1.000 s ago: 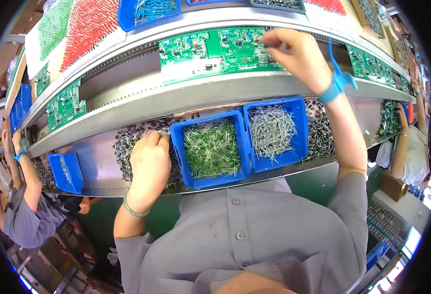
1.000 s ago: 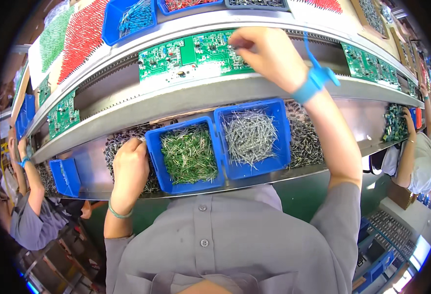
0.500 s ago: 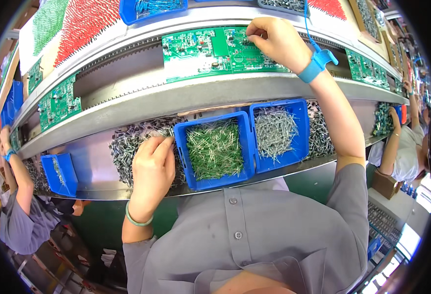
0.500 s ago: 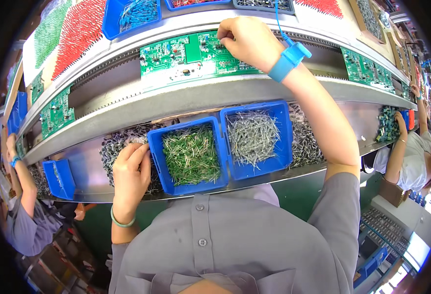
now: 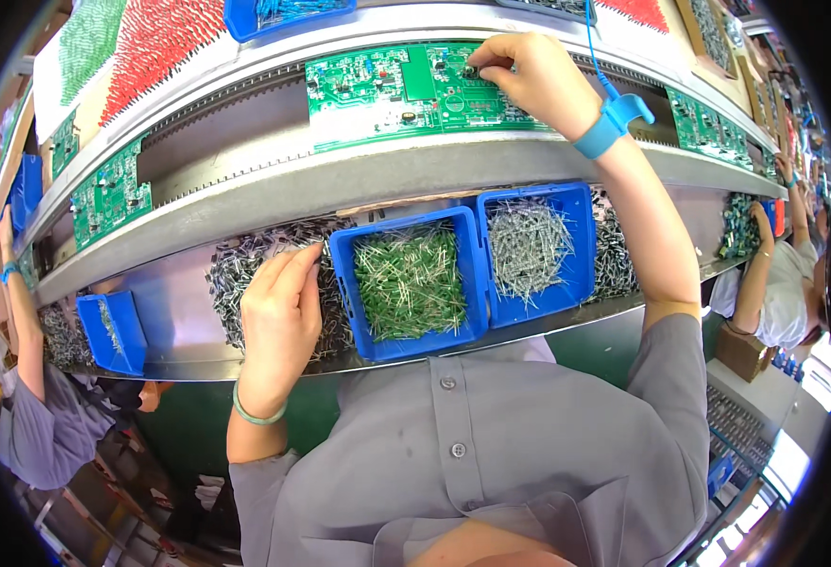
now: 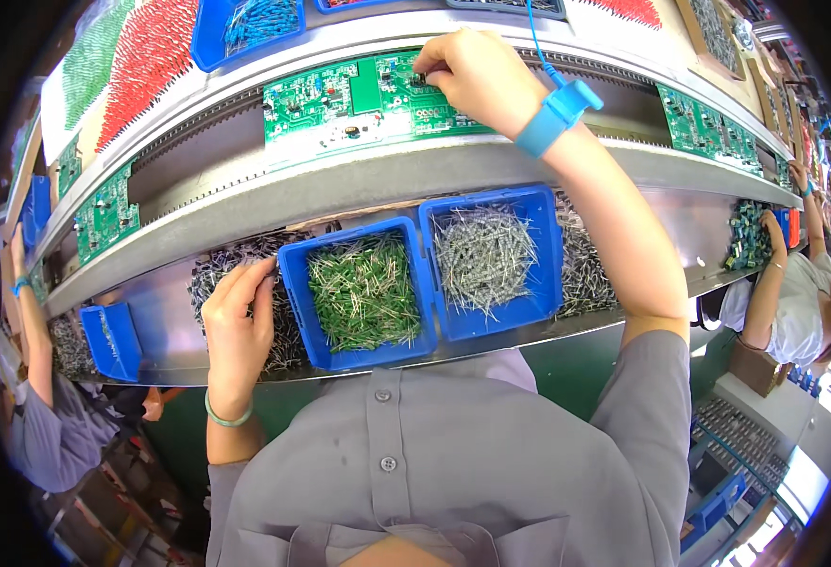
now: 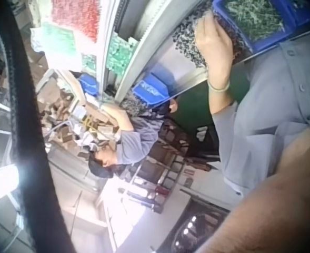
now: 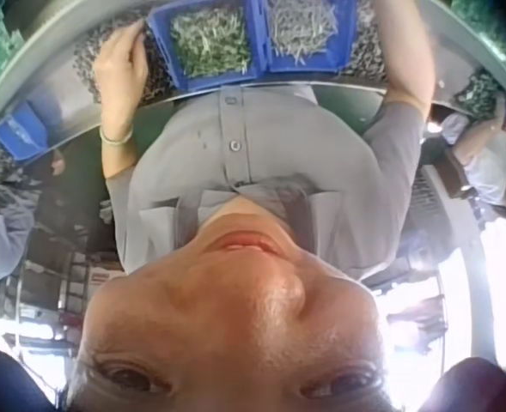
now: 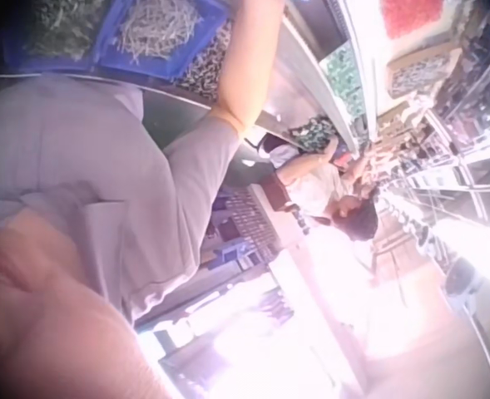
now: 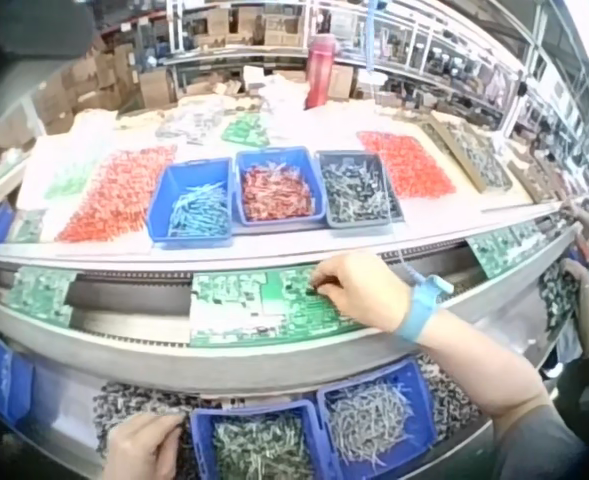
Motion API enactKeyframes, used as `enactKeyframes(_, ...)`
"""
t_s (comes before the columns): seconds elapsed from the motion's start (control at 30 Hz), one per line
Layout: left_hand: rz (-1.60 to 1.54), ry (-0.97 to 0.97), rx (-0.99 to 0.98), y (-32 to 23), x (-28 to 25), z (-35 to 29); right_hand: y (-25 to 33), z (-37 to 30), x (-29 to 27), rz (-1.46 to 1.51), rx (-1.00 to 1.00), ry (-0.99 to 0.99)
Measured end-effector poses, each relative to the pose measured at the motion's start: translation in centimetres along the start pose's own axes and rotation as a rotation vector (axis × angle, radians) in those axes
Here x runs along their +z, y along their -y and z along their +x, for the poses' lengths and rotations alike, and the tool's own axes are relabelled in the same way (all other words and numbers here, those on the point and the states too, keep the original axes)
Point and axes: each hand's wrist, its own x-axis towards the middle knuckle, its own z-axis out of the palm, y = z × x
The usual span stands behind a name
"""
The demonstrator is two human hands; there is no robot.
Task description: The person assembles circuit boards along a conveyor line by picking electronic components from bins and inserting them into the boards by hand, then sliding the boards down the track.
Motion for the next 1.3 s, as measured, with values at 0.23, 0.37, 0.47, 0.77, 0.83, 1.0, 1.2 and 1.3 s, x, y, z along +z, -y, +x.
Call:
enactKeyframes(0.23, 0.044, 0.003, 0.095, -0.5, -1.6, 2.0, -0.5, -0.3, 0.7, -0.043, -0.029, -0.037)
enactKeyframes(0.37, 0.029, 0.029, 0.137, -0.5, -1.7, 5.0, -0.1, -0.7, 1.1, -0.130, -0.065, -0.045)
enactKeyframes(0.47, 0.012, 0.032, 0.173, 1.0, -0.8, 8.7, 0.2, -2.2, 0.3, -0.163, -0.129, -0.179)
enactKeyframes(0.77, 0.140, -0.131, 0.150, 3.2, 2.8, 14.3, 4.2, -16.0, -6.0, -0.143, 0.341, -0.025)
enactKeyframes(0.83, 0.212, -0.134, 0.199, 3.2, 3.0, 14.4, 4.5, -18.3, -5.2, -0.109, 0.387, -0.007)
enactKeyframes(1.0, 0.224, -0.163, 0.217, 2.8, 3.3, 14.4, 5.9, -20.9, -3.3, -0.182, 0.506, 0.137)
enactKeyframes(1.2, 0.352, -0.107, 0.197, 2.1, 3.2, 14.5, 5.7, -21.3, -2.9, -0.155, 0.477, 0.156)
enactKeyframes(1.3, 0.395, -0.118, 0.204, 2.1, 3.7, 14.7, 5.8, -21.1, -2.8, -0.182, 0.469, 0.167)
